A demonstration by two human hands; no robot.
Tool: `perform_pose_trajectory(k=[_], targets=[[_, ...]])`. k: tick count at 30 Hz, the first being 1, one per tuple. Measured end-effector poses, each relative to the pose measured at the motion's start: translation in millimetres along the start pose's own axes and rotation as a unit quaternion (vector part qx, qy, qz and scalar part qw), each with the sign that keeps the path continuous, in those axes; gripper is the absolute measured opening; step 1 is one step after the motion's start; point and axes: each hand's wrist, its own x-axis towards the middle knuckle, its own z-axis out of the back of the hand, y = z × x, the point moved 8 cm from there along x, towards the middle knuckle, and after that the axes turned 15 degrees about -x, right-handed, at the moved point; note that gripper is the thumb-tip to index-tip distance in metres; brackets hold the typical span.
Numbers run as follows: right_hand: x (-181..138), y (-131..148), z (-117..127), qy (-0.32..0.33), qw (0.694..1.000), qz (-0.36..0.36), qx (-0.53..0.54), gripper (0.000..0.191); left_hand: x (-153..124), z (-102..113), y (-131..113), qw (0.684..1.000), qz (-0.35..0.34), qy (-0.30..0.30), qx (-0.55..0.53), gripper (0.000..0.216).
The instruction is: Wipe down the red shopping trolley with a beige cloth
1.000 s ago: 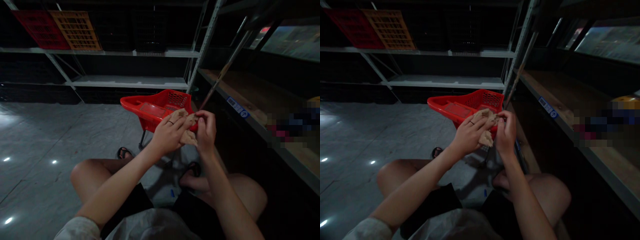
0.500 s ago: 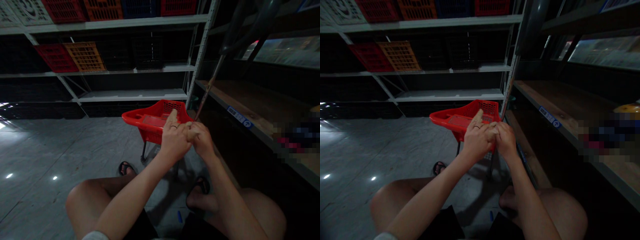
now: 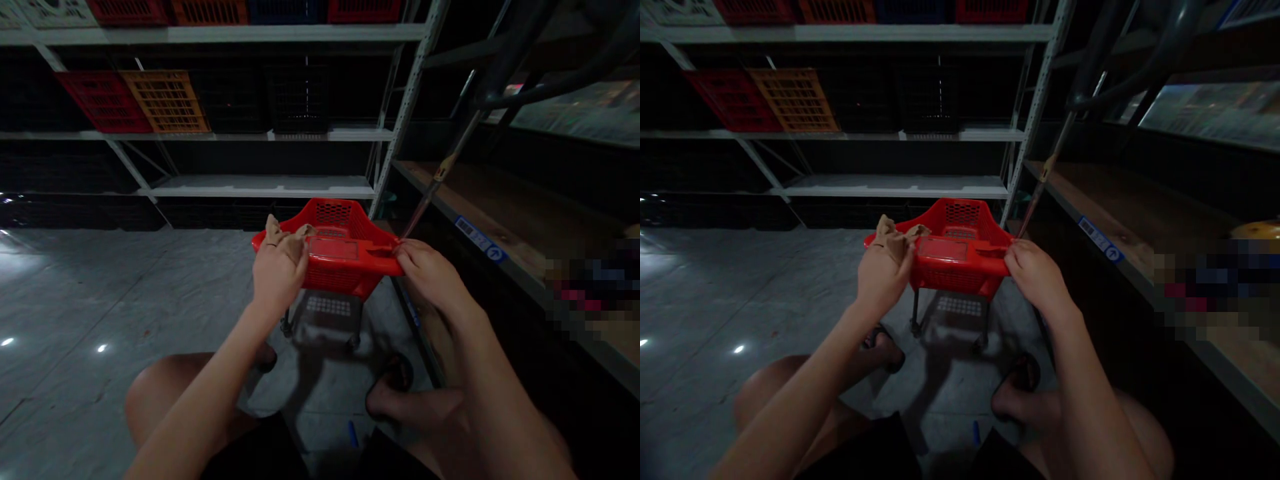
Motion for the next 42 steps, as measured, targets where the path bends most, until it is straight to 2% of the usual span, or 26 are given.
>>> perform_pose_trajectory(k=[2, 4, 5, 7, 8, 10, 13, 15, 16, 18, 21, 23, 25, 29, 31, 33, 36, 39, 41, 42], targets=[[9.8, 20.4, 4.0, 0.018, 0.998, 0.001, -0.053, 0.034, -22.9, -22.0, -43.5, 0.993, -0.113, -0.034, -0.011, 0.049], [19.3, 29.2, 3.6, 0.028, 0.999, -0.015, -0.044, 0.034, -43.5, -51.0, -76.9, 0.975, -0.222, -0.025, -0.009, 0.056], [22.8, 27.8, 1.3, 0.035, 0.999, -0.028, -0.024, 0.033, -51.1, -62.8, -83.9, 0.965, -0.263, -0.019, -0.004, 0.058], [26.6, 17.5, -4.0, 0.042, 0.998, -0.053, 0.006, 0.034, -59.0, -73.0, -75.0, 0.952, -0.304, -0.037, 0.008, 0.057], [27.0, 11.2, -5.9, 0.040, 0.997, -0.059, 0.003, 0.035, -59.6, -70.4, -60.4, 0.951, -0.301, -0.062, 0.016, 0.055], [25.9, 1.2, -7.8, 0.034, 0.996, -0.060, -0.047, 0.037, -57.9, -51.9, -22.1, 0.955, -0.263, -0.138, 0.026, 0.049], [22.9, -2.6, -6.8, 0.024, 0.986, -0.052, -0.154, 0.040, -49.6, -13.9, 30.9, 0.964, -0.124, -0.233, -0.016, 0.050], [21.9, -1.3, -6.1, 0.026, 0.981, -0.045, -0.188, 0.040, -42.1, 1.0, 42.1, 0.963, -0.031, -0.259, -0.065, 0.052], [21.8, -1.6, -5.9, 0.028, 0.979, -0.044, -0.195, 0.039, -37.5, 3.5, 36.8, 0.963, -0.002, -0.260, -0.076, 0.051], [22.3, -5.7, -6.4, 0.036, 0.978, -0.048, -0.198, 0.039, -25.9, -1.7, 6.1, 0.972, 0.005, -0.226, -0.055, 0.045], [25.2, -15.4, -6.0, 0.026, 0.981, -0.035, -0.188, 0.037, -8.7, -29.9, -52.4, 0.995, -0.034, -0.092, 0.011, 0.040], [28.6, -20.4, -5.7, 0.010, 0.985, -0.002, -0.171, 0.037, -3.1, -44.6, -76.0, 0.998, -0.060, -0.017, 0.031, 0.047], [31.7, -25.9, -7.6, 0.006, 0.988, 0.034, -0.147, 0.040, -0.5, -47.3, -78.7, 0.996, -0.075, 0.032, 0.035, 0.052], [38.1, -46.6, -12.4, 0.000, 0.993, 0.045, -0.109, 0.041, -9.6, -27.5, -44.0, 0.989, -0.098, 0.111, 0.025, 0.042], [41.1, -57.8, -13.6, -0.008, 0.995, 0.024, -0.092, 0.038, -23.6, -9.7, -31.7, 0.987, -0.121, 0.108, -0.011, 0.040], [41.7, -59.3, -13.0, -0.010, 0.998, 0.012, -0.068, 0.033, -40.7, 5.5, -31.5, 0.984, -0.151, 0.077, -0.061, 0.043], [34.8, -28.0, -0.9, -0.036, 0.999, 0.034, -0.002, 0.029, -62.8, 10.9, -47.2, 0.971, -0.206, 0.038, -0.114, 0.049], [21.2, 34.2, 13.4, -0.062, 0.994, 0.080, 0.040, 0.032, -71.4, 1.1, -63.1, 0.947, -0.265, 0.054, -0.175, 0.051], [11.7, 73.2, 13.8, -0.052, 0.992, 0.108, 0.037, 0.032, -68.0, -7.5, -57.8, 0.932, -0.269, 0.077, -0.231, 0.046], [7.4, 85.6, 12.4, -0.047, 0.992, 0.111, 0.024, 0.032, -63.8, -12.1, -47.5, 0.929, -0.251, 0.080, -0.259, 0.044]])
